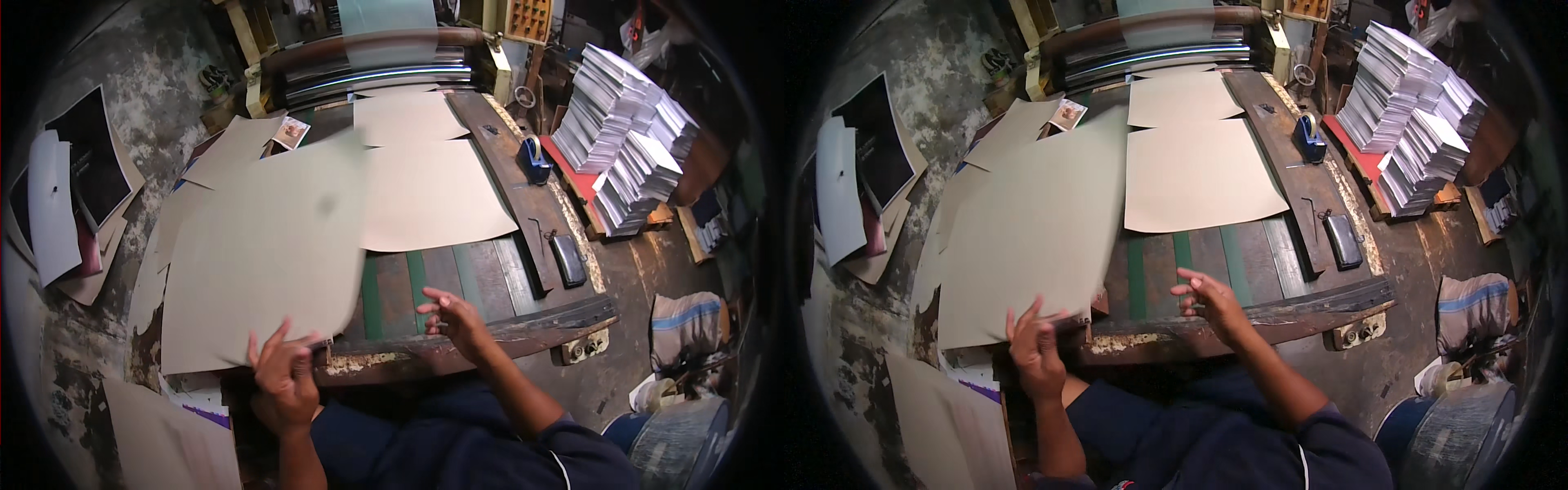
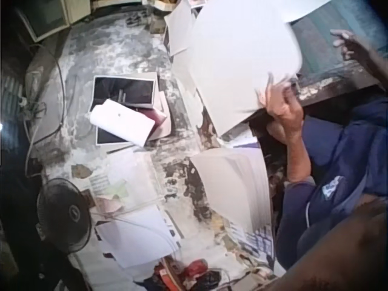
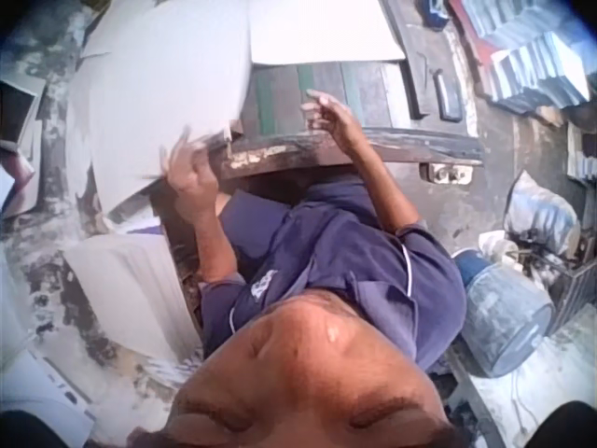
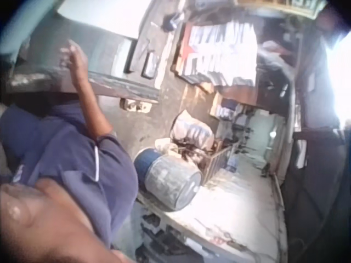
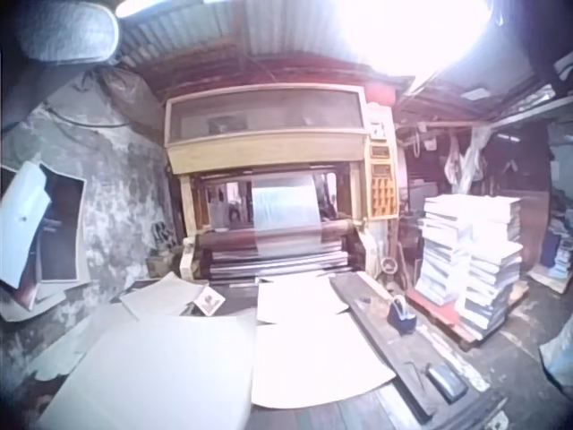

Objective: The person picks up large sheets of paper from a stack and feeds them one by one into the rollers of a laminating machine.

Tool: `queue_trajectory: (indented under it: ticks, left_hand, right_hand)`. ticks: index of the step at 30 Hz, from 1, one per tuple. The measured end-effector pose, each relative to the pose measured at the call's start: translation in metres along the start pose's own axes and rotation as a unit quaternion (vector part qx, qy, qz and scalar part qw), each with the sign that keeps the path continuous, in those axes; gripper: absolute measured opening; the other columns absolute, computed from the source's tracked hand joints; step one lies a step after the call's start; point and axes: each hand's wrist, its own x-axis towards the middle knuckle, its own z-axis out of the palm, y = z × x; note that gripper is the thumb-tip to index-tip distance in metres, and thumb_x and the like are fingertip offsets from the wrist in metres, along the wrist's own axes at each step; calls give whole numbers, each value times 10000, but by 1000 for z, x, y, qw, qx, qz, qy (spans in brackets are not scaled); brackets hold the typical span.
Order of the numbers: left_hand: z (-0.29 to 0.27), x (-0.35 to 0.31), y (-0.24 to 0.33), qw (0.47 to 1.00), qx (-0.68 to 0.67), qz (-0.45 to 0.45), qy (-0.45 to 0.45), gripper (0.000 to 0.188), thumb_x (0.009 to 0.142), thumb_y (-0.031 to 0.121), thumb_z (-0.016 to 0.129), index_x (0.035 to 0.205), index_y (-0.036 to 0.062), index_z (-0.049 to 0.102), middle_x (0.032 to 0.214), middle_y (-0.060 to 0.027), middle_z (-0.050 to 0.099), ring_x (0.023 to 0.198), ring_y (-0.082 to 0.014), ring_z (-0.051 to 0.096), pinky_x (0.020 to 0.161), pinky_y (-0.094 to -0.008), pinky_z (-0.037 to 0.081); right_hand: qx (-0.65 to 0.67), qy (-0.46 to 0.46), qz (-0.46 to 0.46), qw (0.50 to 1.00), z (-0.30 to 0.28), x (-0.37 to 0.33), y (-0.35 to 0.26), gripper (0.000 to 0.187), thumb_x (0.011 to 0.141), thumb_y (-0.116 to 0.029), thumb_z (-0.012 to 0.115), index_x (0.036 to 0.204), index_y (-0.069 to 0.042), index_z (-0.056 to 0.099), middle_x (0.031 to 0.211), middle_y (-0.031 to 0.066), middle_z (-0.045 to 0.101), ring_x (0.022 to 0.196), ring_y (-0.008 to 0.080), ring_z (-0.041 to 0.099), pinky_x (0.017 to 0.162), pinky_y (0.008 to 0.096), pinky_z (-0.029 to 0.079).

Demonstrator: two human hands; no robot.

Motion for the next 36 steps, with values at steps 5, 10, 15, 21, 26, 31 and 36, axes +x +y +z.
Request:
queue_trajectory:
  ticks: [5, 10, 15, 21, 26, 31, 36]
  left_hand:
    - [6, -3, 17, 964, -51, 156, -207, 331, 910, 488, 562, 878, 223, 758, 1064, -49, 726, 1327, -309, 481, 1146, -615, 68]
    - [-9, 17, -13, 966, 79, 181, -167, 719, 704, 606, 726, 1213, 103, 657, 1382, -142, 544, 1369, -423, 382, 1126, -604, 208]
    - [-18, 29, -51, 977, -26, 58, -205, 802, 557, 419, 892, 1227, 59, 638, 1326, -145, 591, 1307, -373, 479, 1052, -441, 401]
    - [-14, 27, -68, 957, -156, -95, -226, 681, 621, 279, 891, 1201, 17, 648, 1248, -142, 645, 1323, -295, 480, 1093, -404, 367]
    - [-13, 29, -69, 942, -217, -118, -227, 636, 711, 369, 840, 1175, -21, 647, 1228, -141, 655, 1334, -279, 466, 1117, -395, 320]
    - [-13, 31, -53, 938, -236, -158, -198, 479, 955, 393, 606, 1147, -44, 639, 1193, -152, 662, 1305, -250, 490, 1092, -368, 334]
    - [1, 21, -41, 959, -186, -181, -115, 369, 1008, 314, 526, 1083, -25, 651, 1174, -144, 671, 1262, -244, 528, 1069, -365, 351]
  right_hand:
    - [70, -100, -33, 992, -6, -1, -22, 450, 916, -322, 607, 1214, 7, 531, 966, 61, 627, 801, 137, 589, 694, 287, 493]
    - [17, 67, 51, 996, -28, -9, 18, 263, 922, -237, 599, 980, 19, 584, 742, 79, 602, 598, 157, 551, 532, 265, 430]
    - [21, 85, 130, 988, -52, -51, 70, 329, 975, -302, 526, 993, 26, 552, 776, 139, 616, 571, 166, 506, 564, 313, 502]
    - [12, 103, 145, 984, -47, -82, 91, 411, 1000, -375, 486, 1088, 24, 526, 849, 173, 636, 556, 138, 465, 589, 328, 525]
    - [66, 124, 152, 978, -49, -58, 84, 452, 994, -410, 497, 1142, 17, 509, 886, 175, 635, 557, 122, 447, 615, 333, 531]
    - [95, 134, 156, 974, -48, -18, 59, 443, 1000, -423, 493, 1176, -16, 483, 903, 159, 624, 564, 108, 434, 642, 343, 525]
    - [123, 145, 120, 974, -51, 17, 55, 415, 1001, -408, 494, 1162, -26, 484, 890, 165, 629, 548, 113, 439, 644, 352, 518]
